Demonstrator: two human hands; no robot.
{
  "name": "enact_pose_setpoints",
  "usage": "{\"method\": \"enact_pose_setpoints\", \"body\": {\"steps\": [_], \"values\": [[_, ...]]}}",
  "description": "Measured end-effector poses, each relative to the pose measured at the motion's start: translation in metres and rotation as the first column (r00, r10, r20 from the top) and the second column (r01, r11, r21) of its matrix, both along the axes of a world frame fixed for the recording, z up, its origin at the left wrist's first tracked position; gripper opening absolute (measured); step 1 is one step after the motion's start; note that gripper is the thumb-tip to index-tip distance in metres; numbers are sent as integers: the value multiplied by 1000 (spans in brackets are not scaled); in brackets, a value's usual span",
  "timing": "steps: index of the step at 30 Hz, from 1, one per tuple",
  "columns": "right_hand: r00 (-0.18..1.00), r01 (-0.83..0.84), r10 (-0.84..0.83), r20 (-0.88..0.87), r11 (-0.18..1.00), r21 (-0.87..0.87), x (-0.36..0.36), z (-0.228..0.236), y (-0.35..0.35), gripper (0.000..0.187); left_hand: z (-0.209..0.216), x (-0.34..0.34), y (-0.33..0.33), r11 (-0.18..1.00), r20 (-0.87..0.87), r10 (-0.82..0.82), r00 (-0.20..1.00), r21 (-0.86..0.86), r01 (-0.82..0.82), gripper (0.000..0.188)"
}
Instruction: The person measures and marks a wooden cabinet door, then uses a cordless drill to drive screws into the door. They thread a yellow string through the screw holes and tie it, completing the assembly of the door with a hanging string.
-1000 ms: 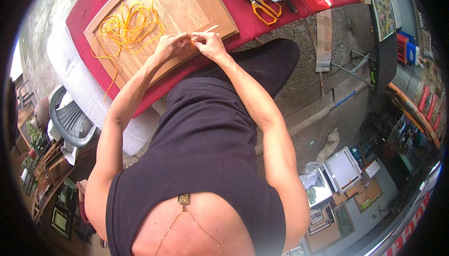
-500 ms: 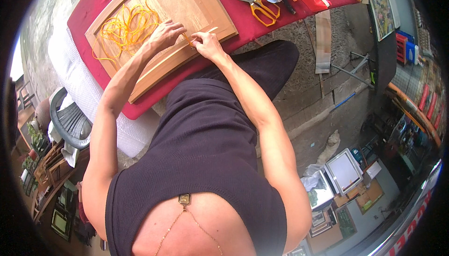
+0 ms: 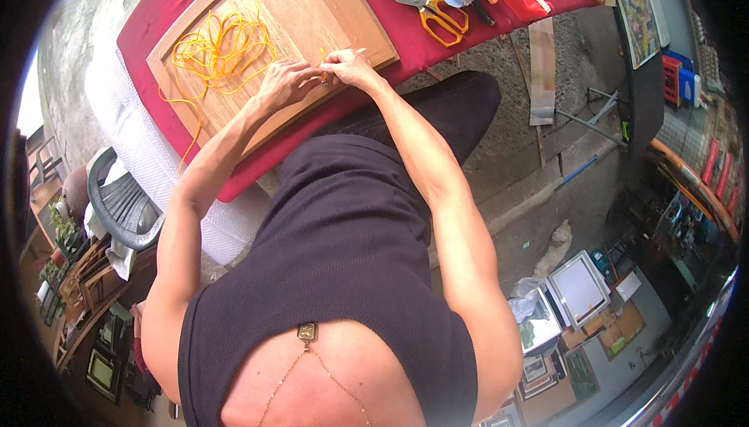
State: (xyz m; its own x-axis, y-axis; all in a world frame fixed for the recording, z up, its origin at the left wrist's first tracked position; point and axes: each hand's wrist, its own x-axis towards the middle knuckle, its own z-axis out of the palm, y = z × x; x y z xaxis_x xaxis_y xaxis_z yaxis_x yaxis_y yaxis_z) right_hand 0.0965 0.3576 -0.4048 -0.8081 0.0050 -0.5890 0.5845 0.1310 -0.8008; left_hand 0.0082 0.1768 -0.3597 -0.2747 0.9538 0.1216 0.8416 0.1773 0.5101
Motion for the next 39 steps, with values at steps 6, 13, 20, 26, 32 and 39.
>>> {"method": "enact_pose_setpoints", "body": {"steps": [6, 13, 20, 26, 32, 39], "values": [[976, 218, -212, 53, 958, -185, 4, -3, -5, 21, -9, 6, -7, 998, 82, 12, 997, -56, -7, 10], [973, 88, -102, -206, 993, -76, 16, 9, -9, 21, -20, 1, -7, 983, 207, 156, 966, -125, -132, 14], [947, 52, 31, -321, 967, 249, 23, 26, -23, 22, -34, -24, -6, 940, 332, 66, 941, -336, 52, 24], [914, 151, -92, -395, 981, 121, 25, 7, -26, 21, -25, -37, 7, 871, 454, 6, 891, -440, 218, 20], [935, 178, -96, -342, 960, 215, 23, 11, -33, 22, -20, -28, 7, 964, 367, 30, 930, -256, 70, 11], [955, 164, -104, -276, 965, 204, 20, 8, -29, 27, -18, -17, 8, 985, 56, -172, 983, -4, 173, 8]]}}
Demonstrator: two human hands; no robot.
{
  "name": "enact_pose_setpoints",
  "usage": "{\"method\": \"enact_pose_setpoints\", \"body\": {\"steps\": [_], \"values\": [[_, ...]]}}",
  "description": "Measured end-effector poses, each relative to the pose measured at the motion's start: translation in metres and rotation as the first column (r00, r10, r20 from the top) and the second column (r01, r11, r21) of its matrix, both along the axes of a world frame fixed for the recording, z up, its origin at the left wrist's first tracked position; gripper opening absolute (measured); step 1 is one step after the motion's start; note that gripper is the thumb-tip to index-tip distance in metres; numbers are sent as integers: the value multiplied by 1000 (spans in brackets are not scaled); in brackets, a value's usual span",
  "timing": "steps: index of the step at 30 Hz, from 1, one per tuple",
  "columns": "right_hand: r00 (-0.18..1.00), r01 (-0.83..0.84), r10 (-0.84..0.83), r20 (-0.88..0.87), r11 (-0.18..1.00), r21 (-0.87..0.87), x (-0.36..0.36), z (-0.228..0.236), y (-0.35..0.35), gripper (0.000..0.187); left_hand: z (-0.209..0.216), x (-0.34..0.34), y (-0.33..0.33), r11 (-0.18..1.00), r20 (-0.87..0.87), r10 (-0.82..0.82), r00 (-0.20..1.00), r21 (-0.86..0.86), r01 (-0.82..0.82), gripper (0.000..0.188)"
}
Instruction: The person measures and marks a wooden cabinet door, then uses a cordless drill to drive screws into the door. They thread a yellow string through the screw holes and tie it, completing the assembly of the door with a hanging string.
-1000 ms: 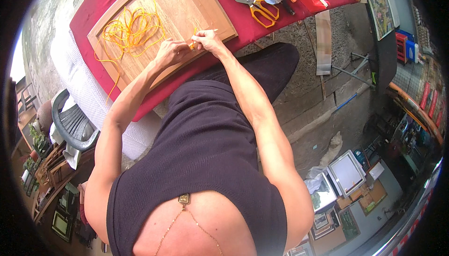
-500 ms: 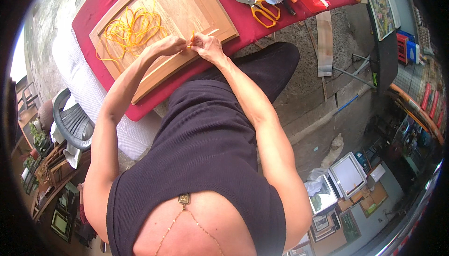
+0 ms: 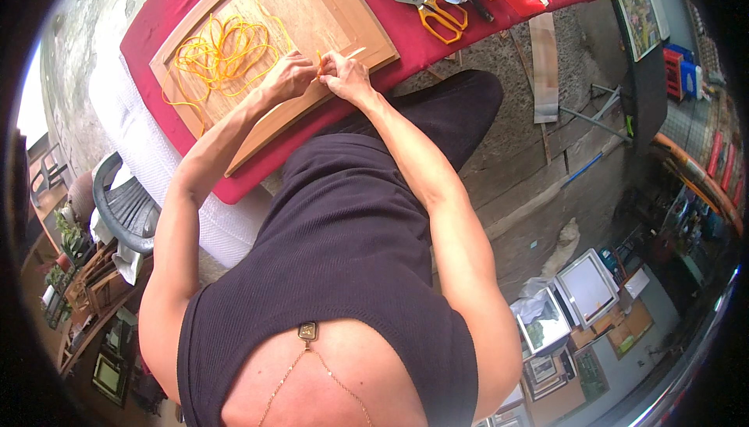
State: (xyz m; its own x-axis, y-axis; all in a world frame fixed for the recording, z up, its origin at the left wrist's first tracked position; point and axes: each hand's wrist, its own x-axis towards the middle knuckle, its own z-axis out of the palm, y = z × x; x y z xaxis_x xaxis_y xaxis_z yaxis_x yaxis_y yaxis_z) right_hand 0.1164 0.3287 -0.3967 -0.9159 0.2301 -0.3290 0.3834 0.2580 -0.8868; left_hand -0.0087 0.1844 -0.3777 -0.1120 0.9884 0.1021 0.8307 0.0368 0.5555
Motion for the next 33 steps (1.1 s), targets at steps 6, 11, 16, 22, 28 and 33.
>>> {"method": "enact_pose_setpoints", "body": {"steps": [6, 11, 16, 22, 28, 33], "values": [[996, -28, 23, 86, 998, 52, -9, 10, 3, 30, -4, -9, -2, 972, -105, -161, 981, 156, 176, 15], [995, -12, 7, 104, 999, 49, -9, 17, 5, 34, 15, -18, -1, 988, -73, -148, 986, -52, 145, 4], [998, -8, 4, 66, 998, 63, -9, 11, 3, 36, 18, -23, 1, 915, -53, -91, 994, -400, 63, 11], [995, -27, 22, 96, 998, 53, -10, 15, 4, 34, 3, -21, 6, 944, 78, 46, 996, -328, -18, 6], [992, -25, 22, 122, 999, 24, -11, 9, 6, 30, 5, -11, 6, 998, -46, -53, 998, 40, 55, 5], [982, -44, 39, 186, 999, 24, -16, 8, 8, 28, -1, -11, 9, 966, -70, -142, 987, 207, 153, 12]]}}
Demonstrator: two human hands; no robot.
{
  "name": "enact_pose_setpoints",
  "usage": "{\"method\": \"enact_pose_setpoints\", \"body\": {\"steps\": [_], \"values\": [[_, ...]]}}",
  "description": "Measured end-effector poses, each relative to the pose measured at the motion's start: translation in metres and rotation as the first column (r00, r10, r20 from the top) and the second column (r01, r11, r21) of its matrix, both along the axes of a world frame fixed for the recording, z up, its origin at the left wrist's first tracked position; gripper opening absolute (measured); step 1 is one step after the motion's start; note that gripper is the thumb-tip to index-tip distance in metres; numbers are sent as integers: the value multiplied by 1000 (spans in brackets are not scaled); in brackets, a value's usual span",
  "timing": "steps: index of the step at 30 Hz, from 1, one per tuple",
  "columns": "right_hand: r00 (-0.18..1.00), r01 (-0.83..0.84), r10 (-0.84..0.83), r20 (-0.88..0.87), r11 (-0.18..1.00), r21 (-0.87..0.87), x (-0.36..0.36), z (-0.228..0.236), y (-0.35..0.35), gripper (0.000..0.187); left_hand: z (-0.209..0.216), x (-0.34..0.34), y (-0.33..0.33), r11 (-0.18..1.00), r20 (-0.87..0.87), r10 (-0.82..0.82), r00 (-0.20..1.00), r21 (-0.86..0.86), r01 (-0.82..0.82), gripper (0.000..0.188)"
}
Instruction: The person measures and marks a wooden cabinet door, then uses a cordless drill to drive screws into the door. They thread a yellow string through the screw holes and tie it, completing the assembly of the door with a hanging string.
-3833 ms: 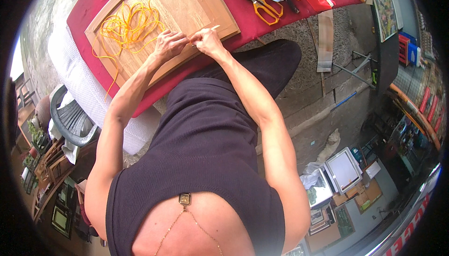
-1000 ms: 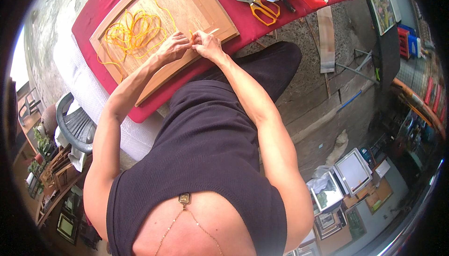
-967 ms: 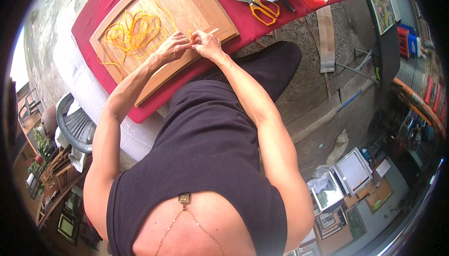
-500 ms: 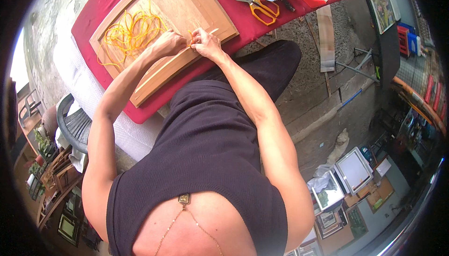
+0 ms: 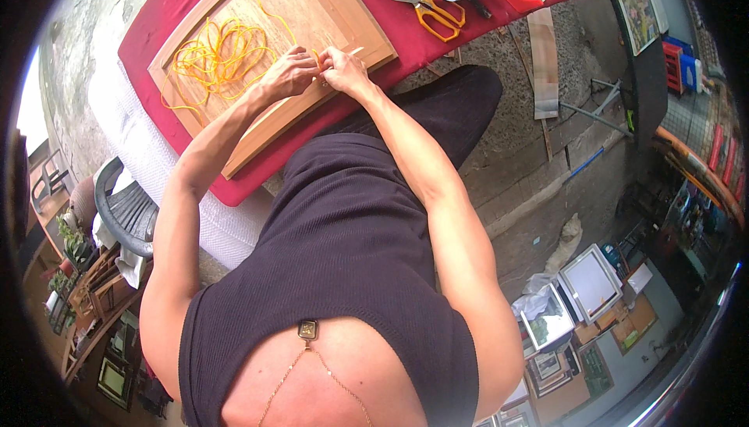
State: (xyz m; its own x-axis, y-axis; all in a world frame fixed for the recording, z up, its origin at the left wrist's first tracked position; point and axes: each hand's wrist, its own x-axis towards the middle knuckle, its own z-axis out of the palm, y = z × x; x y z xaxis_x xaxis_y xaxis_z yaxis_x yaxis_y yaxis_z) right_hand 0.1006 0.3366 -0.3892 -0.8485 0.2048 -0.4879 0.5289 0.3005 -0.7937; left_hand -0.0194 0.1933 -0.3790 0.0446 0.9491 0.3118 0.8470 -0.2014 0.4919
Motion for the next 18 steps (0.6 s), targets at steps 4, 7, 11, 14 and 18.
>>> {"method": "enact_pose_setpoints", "body": {"steps": [4, 7, 11, 14, 18], "values": [[1000, 4, -4, 6, 1000, -5, 1, 1, 3, 26, 10, 4, -2, 995, 89, 90, 992, -58, -85, 10], [1000, 17, -18, -16, 995, -100, 2, 0, 4, 24, 7, 8, -8, 971, 129, 209, 969, -140, -191, 9], [986, 146, -167, -2, 869, -472, 0, -7, 7, 23, -4, 22, -16, 907, 138, 410, 901, -167, -387, 10], [973, 185, -232, -17, 814, -551, 1, -5, 8, 23, -14, 31, -21, 851, 153, 524, 838, -131, -508, 11], [968, 157, -226, -107, 882, -444, 4, -11, 3, 23, -20, 41, -22, 795, 214, 605, 767, -108, -597, 10]]}}
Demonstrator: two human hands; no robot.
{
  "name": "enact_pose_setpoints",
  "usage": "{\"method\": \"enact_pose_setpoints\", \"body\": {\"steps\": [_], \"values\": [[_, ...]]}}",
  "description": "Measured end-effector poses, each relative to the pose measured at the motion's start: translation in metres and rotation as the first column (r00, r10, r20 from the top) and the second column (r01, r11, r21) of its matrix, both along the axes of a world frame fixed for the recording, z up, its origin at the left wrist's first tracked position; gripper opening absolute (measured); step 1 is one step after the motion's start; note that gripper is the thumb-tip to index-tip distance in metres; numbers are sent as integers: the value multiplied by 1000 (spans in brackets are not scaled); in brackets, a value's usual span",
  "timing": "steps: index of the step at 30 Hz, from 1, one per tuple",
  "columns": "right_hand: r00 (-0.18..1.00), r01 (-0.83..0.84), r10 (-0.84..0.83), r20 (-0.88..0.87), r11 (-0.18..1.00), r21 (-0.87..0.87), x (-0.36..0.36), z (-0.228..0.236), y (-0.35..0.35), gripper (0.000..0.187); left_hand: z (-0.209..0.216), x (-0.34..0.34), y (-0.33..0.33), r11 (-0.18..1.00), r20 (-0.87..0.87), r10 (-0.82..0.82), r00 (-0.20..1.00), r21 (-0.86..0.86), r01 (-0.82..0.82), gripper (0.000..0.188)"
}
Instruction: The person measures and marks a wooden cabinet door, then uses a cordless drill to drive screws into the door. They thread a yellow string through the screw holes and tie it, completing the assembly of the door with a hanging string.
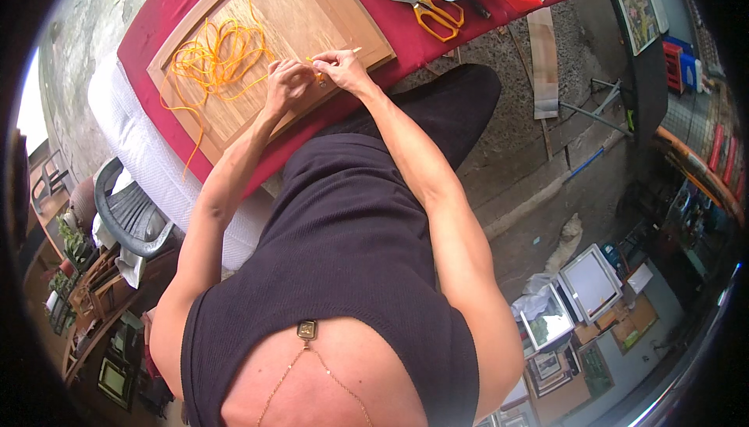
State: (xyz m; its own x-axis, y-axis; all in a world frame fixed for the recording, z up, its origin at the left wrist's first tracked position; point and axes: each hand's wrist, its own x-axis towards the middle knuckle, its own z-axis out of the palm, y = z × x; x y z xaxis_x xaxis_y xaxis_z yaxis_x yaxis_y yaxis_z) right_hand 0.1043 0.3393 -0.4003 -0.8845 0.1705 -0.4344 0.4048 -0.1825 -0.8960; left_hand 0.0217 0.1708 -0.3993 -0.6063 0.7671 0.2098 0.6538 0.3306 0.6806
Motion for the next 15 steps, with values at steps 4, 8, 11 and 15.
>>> {"method": "enact_pose_setpoints", "body": {"steps": [4, 8, 11, 15], "values": [[998, -53, 57, -6, 964, 260, 3, 10, -5, 23, -4, 7, -2, 996, 68, 80, 994, 24, -82, 9], [995, -101, 102, 22, 891, 442, 4, 1, -2, 24, -6, 11, -2, 992, 99, 111, 989, 52, -116, 10], [985, -141, 170, -29, 890, 434, 6, 1, -1, 24, -7, 12, -2, 989, 82, 123, 989, 71, -129, 10], [969, -191, 243, -51, 861, 472, 5, 6, 2, 23, -5, 7, -3, 994, 55, 83, 995, 64, -86, 10]]}}
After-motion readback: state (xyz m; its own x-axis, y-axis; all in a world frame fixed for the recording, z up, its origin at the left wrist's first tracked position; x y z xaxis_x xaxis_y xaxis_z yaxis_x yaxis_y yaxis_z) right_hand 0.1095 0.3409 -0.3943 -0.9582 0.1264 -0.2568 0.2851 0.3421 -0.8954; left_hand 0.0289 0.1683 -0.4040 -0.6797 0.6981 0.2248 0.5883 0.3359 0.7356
